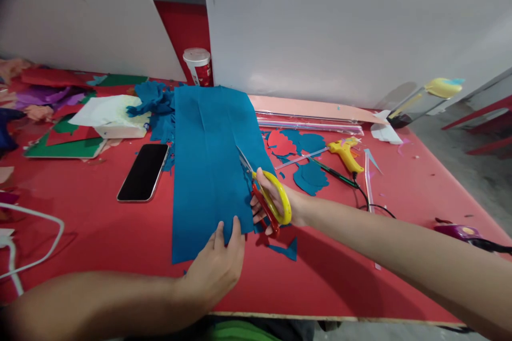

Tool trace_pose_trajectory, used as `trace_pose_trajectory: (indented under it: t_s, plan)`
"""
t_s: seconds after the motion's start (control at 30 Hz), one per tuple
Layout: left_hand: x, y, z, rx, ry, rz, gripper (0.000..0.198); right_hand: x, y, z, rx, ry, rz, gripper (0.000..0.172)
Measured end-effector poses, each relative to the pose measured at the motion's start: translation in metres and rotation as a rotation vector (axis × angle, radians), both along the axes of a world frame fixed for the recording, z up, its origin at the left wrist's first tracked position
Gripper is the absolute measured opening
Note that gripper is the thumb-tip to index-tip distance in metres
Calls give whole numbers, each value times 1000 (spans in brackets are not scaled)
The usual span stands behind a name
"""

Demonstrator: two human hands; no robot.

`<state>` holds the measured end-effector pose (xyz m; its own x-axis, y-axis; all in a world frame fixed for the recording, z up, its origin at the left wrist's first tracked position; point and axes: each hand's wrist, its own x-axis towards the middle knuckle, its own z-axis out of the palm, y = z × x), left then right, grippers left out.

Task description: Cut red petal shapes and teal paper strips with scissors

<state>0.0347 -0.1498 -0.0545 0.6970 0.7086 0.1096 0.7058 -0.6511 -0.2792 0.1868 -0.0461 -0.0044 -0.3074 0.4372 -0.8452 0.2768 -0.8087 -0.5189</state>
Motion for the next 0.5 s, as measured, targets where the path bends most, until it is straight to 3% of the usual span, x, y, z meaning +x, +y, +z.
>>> trace_pose_trajectory:
  t_s: [0.5]
  plan:
    - [0,1,-2,-6,-20,-2,32,-21,-10,-6,157,-141,-48,58]
